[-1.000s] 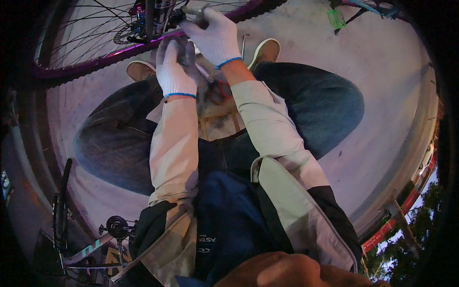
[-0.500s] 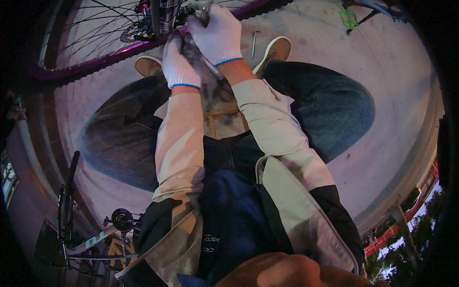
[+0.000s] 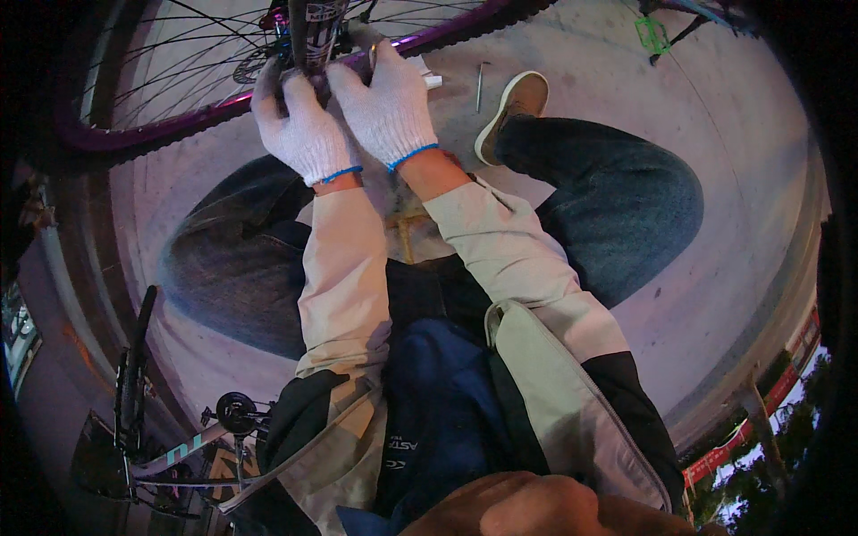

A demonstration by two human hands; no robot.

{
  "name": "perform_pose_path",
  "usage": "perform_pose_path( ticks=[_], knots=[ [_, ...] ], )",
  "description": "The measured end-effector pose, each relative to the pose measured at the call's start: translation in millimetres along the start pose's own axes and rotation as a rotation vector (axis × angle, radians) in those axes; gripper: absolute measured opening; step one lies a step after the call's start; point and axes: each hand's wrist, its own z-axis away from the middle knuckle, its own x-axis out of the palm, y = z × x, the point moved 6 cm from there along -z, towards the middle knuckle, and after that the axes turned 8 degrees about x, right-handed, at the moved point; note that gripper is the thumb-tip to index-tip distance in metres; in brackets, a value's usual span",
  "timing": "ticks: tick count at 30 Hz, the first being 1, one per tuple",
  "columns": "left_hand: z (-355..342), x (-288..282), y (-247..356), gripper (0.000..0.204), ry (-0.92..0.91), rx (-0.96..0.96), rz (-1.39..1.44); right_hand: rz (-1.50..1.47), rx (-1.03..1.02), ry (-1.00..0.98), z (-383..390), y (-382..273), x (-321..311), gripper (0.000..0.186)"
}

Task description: The person sits on the ground and uses a small metal tool to adjust a component on the front wheel hub of a bicycle. They then open a tool kit, select a different tool, and continue adjusting the same area.

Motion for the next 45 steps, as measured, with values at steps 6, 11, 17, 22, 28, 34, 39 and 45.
perform_pose_path(
  ticks=[6, 11, 17, 22, 28, 34, 39, 45],
  knots=[
    [-8, 4, 16, 0.033, -0.103, -0.012, -0.168, -0.275, 0.063, -0.189, -5, 8, 15, 0.052],
    [-6, 3, 17, 0.033, -0.100, -0.015, -0.159, -0.195, 0.022, -0.103, 0, 17, 8, 0.047],
    [-7, 1, 11, 0.033, -0.077, -0.003, -0.122, -0.369, 0.049, -0.183, -3, 17, 14, 0.056],
    [-10, -2, 6, 0.034, -0.111, -0.026, -0.129, -0.185, 0.054, -0.196, 1, 15, 18, 0.061],
    [-12, -3, 4, 0.034, -0.105, -0.025, -0.108, -0.199, 0.059, -0.192, -4, 17, 19, 0.060],
    [-13, 0, 3, 0.033, -0.098, -0.053, -0.079, -0.188, 0.033, -0.131, -1, 19, 16, 0.065],
    [-12, -1, 1, 0.033, -0.087, -0.086, -0.036, -0.181, 0.061, -0.161, 0, 18, 16, 0.066],
    [-13, 1, 2, 0.033, -0.097, -0.050, -0.043, -0.230, 0.043, -0.199, -4, 17, 19, 0.068]
  ],
)
